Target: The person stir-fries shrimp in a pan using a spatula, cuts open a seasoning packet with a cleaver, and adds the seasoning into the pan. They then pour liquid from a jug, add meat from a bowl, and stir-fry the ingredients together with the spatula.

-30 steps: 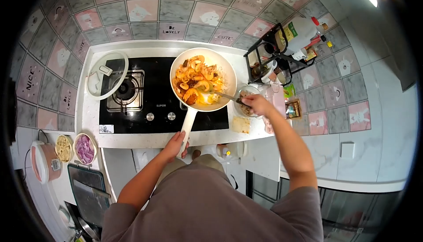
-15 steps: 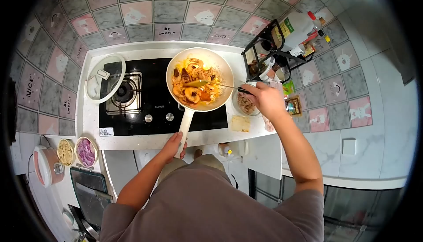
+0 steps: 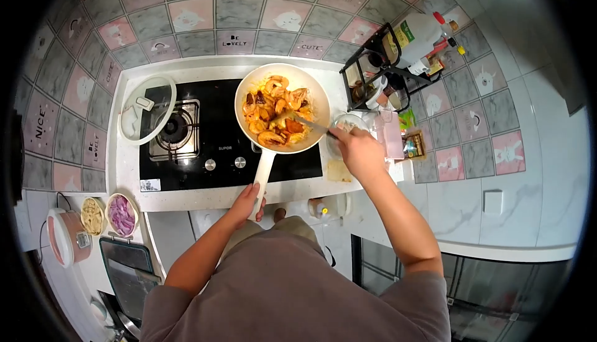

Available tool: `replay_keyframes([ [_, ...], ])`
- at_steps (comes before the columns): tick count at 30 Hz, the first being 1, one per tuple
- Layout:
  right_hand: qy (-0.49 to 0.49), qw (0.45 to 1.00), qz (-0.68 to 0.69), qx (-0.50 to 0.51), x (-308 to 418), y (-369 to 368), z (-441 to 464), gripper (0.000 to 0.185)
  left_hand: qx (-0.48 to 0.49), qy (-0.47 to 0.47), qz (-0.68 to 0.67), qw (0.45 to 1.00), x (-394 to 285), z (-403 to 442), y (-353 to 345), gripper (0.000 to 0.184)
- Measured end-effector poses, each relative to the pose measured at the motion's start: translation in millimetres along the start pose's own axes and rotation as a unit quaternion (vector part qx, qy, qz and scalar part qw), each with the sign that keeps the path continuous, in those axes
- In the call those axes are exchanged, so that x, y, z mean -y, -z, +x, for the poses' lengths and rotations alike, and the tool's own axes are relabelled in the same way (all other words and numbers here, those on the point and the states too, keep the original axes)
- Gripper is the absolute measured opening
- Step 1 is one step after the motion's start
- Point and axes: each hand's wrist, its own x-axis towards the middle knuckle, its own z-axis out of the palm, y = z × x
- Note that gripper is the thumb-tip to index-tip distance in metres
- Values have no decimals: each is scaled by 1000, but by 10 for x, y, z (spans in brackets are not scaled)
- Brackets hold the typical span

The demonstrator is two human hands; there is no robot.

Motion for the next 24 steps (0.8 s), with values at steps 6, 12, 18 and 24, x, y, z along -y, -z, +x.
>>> replay_keyframes([
  [6,-59,996,72,-16,11,-303,70,27,2,3,5,1000,10,27,4,39],
  [12,-53,980,182,66,-201,31,-358,26,2,3,-11,1000,-1,18,8,38],
  [18,-60,983,132,111,-333,733,-372,25,12,7,-8,1000,-19,4,11,34],
  [24,-53,993,93,56,-221,148,-5,26,-8,4,10,1000,3,17,14,36],
])
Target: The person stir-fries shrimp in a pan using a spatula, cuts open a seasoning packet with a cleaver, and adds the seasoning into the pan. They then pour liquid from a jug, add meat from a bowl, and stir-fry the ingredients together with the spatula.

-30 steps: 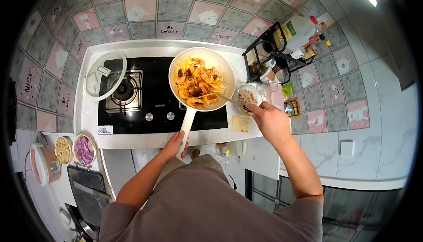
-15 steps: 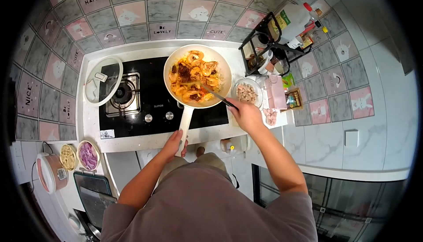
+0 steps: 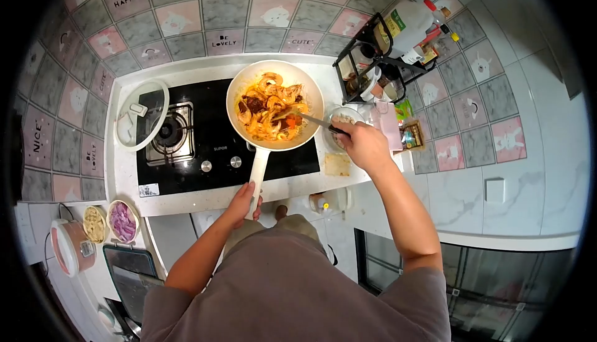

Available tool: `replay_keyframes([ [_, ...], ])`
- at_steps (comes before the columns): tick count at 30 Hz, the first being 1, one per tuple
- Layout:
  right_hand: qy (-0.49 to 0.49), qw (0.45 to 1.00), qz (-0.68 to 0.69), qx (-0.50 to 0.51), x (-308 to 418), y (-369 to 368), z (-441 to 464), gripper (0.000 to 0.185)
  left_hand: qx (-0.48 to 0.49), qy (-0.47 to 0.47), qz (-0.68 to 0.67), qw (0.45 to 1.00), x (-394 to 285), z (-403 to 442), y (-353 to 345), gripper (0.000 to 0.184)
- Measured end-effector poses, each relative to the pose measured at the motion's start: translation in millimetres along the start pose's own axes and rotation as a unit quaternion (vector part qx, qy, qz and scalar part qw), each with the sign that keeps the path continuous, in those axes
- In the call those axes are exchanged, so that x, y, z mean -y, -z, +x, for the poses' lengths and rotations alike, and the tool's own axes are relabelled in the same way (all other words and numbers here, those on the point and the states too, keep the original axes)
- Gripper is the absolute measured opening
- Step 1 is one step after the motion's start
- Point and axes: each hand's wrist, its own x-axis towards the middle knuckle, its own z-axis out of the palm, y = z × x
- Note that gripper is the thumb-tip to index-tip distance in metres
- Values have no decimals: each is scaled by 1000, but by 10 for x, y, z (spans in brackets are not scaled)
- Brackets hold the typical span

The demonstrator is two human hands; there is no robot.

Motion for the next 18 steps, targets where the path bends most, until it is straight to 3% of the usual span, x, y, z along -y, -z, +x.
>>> replay_keyframes([
  [2,11,1000,-1,-16,4,66,83,26,16,5,-14,1000,-17,-1,6,36],
  [5,-60,998,-16,24,13,301,59,26,-1,-5,2,1000,-2,-9,-6,40],
  [8,-30,997,-27,63,-98,205,0,27,3,-2,-9,1000,4,11,4,40],
  [15,-49,998,14,21,-89,-236,53,33,-6,-4,4,1000,8,0,-22,42],
  [18,-40,997,61,24,-134,-5,54,32,-5,-3,0,1000,-26,-12,-4,42],
])
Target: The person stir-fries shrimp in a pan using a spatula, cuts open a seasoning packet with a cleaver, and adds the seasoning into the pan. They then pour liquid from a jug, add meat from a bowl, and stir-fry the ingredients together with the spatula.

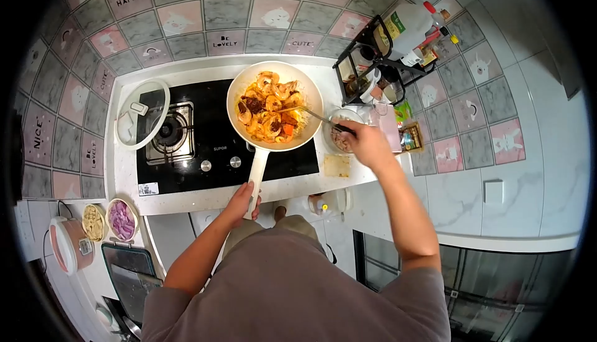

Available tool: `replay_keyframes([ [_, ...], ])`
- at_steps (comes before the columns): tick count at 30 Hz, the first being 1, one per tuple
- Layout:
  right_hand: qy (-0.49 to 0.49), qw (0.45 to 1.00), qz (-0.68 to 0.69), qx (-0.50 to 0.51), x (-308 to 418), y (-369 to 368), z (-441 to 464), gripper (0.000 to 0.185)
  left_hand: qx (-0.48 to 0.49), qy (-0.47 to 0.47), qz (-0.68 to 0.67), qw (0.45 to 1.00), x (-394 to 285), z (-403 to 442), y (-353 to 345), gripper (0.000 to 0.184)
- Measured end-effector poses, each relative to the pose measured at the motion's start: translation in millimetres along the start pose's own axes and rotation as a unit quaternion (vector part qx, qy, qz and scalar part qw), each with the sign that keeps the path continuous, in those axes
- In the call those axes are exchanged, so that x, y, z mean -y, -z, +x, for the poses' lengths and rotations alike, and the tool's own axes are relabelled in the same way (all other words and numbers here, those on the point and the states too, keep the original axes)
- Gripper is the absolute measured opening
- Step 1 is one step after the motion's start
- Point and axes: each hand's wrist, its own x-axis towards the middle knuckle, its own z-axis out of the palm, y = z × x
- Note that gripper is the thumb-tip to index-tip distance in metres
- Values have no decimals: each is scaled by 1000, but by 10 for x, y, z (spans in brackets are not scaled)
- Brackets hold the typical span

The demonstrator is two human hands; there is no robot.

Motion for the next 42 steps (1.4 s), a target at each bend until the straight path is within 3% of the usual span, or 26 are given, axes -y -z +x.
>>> replay_keyframes([
  [2,-50,995,25,80,-19,304,-54,33,5,0,-3,1000,-16,-22,-11,41],
  [8,-1,988,43,150,117,697,39,24,9,-5,-13,1000,49,31,20,39],
  [10,-69,976,-62,198,241,810,196,28,7,-5,-14,1000,57,37,18,39],
  [14,-58,977,-120,167,141,713,545,25,9,12,-14,1000,47,35,17,33],
  [18,-75,947,-201,238,-69,498,1065,26,3,4,-9,1000,43,36,1,32],
  [20,-60,945,-196,256,-266,334,1214,33,8,10,-15,1000,35,41,1,32],
  [22,-146,953,-31,263,-598,98,1320,42,-1,8,-11,1000,-16,9,-29,34],
  [24,-89,971,67,214,-934,-310,1271,45,-12,10,-3,1000,-29,-23,-38,36],
  [27,-45,986,73,141,-991,-754,1164,43,-7,7,1,1000,-45,-23,-45,35],
  [29,75,997,3,30,-776,-667,1044,39,-5,16,-4,1000,-48,-34,-47,34],
  [33,182,974,-130,-36,-571,-40,832,32,-3,16,-7,1000,-29,-29,-47,34],
  [37,169,967,-187,-31,-407,516,626,28,-7,2,8,1000,-14,-23,-27,35],
  [42,56,957,-280,49,86,660,654,24,-8,-1,5,1000,9,-7,-22,35],
])
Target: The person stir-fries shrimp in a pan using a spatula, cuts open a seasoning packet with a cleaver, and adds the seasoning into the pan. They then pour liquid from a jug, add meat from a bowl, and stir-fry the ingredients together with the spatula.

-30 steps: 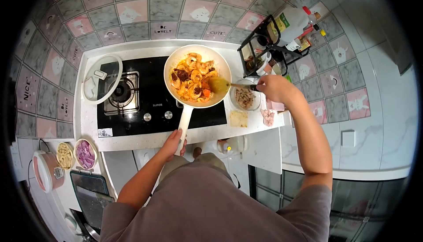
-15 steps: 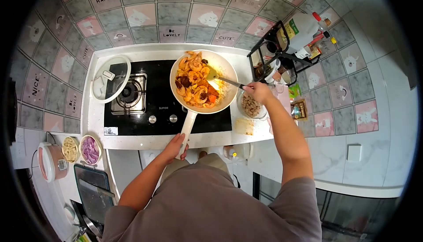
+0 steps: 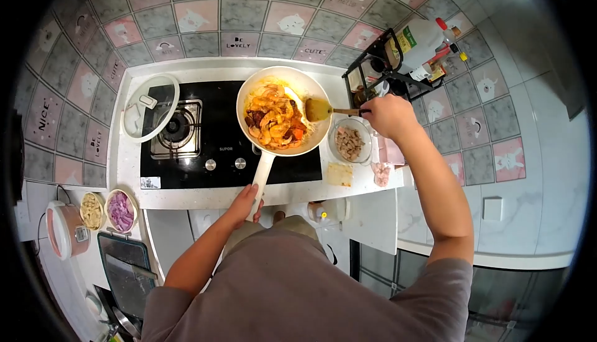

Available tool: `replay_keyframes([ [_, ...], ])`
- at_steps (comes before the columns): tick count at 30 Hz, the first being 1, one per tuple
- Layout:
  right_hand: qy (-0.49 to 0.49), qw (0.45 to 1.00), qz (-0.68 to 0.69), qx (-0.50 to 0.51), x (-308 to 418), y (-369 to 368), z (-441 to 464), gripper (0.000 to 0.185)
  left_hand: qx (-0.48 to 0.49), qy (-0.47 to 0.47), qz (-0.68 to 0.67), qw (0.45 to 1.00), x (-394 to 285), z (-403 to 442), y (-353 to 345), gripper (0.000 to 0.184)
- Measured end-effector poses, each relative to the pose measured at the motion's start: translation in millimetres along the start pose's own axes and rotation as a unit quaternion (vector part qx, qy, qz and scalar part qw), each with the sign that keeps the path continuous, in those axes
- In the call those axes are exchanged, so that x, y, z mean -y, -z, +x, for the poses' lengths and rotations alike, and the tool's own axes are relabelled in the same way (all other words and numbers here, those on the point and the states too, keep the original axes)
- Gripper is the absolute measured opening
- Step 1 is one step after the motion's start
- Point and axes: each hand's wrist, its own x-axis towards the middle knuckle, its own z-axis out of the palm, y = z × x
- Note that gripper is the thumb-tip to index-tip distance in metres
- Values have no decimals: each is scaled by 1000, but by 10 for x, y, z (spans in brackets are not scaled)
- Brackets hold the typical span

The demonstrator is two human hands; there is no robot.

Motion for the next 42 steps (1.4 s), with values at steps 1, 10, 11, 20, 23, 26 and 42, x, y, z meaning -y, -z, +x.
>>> replay_keyframes([
  [1,-11,999,-8,42,97,87,25,25,1,4,0,1000,1,5,6,33],
  [10,-166,836,424,307,-246,-990,349,32,1,-2,-2,1000,7,27,8,32],
  [11,-148,847,442,256,-206,-1283,328,33,1,0,1,1000,8,22,8,32],
  [20,8,973,222,-69,63,-1164,141,32,4,17,-16,1000,-71,-42,-30,30],
  [23,82,983,82,-142,-7,-698,-83,30,10,11,-11,1000,-63,-34,-15,31],
  [26,53,989,58,-128,-111,-401,-161,26,10,3,-4,1000,-20,-17,5,37],
  [42,-121,888,424,129,-52,-1612,280,42,8,12,-13,1000,-42,-19,4,35],
])
